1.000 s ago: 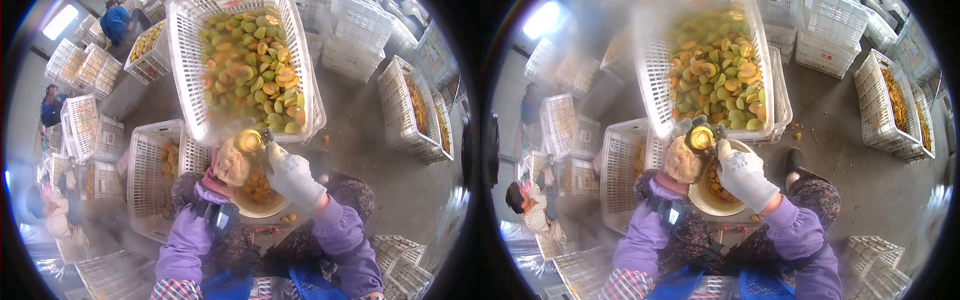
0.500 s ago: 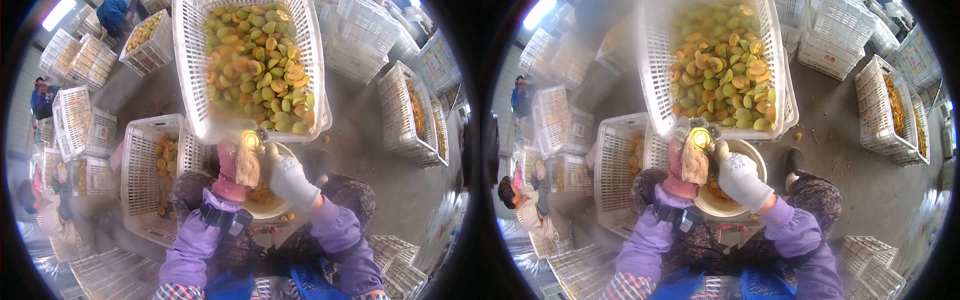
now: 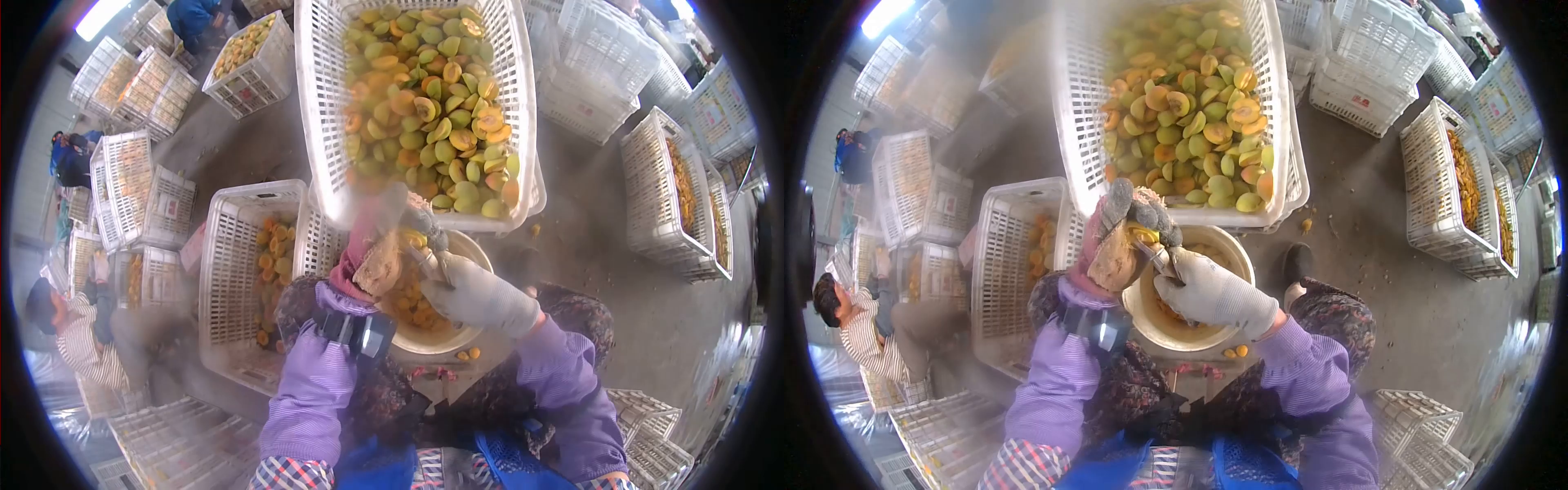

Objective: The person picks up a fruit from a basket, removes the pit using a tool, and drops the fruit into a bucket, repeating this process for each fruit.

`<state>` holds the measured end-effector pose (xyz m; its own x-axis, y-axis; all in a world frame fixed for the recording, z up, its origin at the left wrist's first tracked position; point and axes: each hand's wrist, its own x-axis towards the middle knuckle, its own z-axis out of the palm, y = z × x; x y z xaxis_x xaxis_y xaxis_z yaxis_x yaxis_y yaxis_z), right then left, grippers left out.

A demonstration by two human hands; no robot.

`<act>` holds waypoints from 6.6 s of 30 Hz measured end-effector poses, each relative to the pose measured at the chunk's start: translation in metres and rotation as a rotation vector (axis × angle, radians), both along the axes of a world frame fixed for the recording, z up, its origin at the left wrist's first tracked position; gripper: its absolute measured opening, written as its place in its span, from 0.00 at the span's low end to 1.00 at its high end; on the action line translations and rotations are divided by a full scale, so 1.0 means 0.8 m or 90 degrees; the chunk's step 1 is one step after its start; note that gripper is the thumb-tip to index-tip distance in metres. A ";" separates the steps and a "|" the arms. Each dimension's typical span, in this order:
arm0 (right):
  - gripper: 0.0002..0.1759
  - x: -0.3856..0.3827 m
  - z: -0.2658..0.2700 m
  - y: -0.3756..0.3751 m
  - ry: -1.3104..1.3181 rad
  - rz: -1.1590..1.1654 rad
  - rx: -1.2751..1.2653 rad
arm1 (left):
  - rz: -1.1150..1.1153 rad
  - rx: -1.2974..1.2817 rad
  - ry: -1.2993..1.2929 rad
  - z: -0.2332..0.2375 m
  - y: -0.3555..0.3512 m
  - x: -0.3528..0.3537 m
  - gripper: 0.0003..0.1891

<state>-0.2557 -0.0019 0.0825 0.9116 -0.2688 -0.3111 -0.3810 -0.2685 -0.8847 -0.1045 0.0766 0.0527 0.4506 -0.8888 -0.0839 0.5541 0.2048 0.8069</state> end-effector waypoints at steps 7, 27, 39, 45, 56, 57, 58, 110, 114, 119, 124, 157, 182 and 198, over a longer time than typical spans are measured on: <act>0.15 -0.003 -0.005 -0.010 0.013 0.013 0.312 | -0.029 -0.095 0.049 0.012 -0.012 -0.009 0.23; 0.11 -0.072 -0.051 0.016 0.019 0.131 -0.336 | 0.360 0.116 -0.277 0.052 0.108 0.070 0.12; 0.09 -0.078 -0.001 -0.003 -0.075 0.011 -0.523 | -0.118 0.423 -0.954 0.016 -0.008 0.121 0.21; 0.06 -0.078 0.000 -0.015 -0.030 0.016 -0.640 | -0.205 0.597 -1.192 -0.110 -0.109 0.133 0.16; 0.08 -0.088 -0.003 -0.025 -0.025 0.016 -0.550 | -0.275 0.679 -0.954 -0.094 -0.122 0.136 0.35; 0.07 -0.088 0.000 -0.023 -0.013 0.011 -0.564 | -0.220 0.671 -0.874 -0.110 -0.121 0.142 0.36; 0.06 -0.086 0.003 -0.023 -0.002 0.006 -0.580 | -0.194 0.633 -0.863 -0.115 -0.118 0.147 0.36; 0.20 0.043 -0.020 0.019 -0.259 -0.078 -0.446 | 0.055 0.159 -0.421 -0.071 0.099 0.041 0.21; 0.18 0.046 -0.009 0.022 -0.212 -0.074 -0.439 | 0.095 0.248 -0.572 -0.074 0.094 0.048 0.16; 0.16 0.045 -0.026 0.023 -0.176 -0.046 -0.480 | 0.042 0.276 -0.801 -0.038 0.100 0.034 0.27; 0.19 0.048 -0.027 0.030 -0.112 -0.025 -0.448 | 0.212 0.160 -0.838 -0.010 0.079 0.019 0.19; 0.15 0.016 0.024 0.018 -0.021 0.041 -0.095 | -0.026 -0.075 0.004 0.017 0.037 0.014 0.20; 0.13 -0.080 -0.065 -0.001 -0.019 0.146 -0.424 | 0.288 0.516 -0.550 -0.008 0.233 0.158 0.22; 0.15 -0.082 -0.029 0.003 -0.032 0.115 -0.511 | -0.193 0.249 -0.693 0.011 0.056 -0.043 0.19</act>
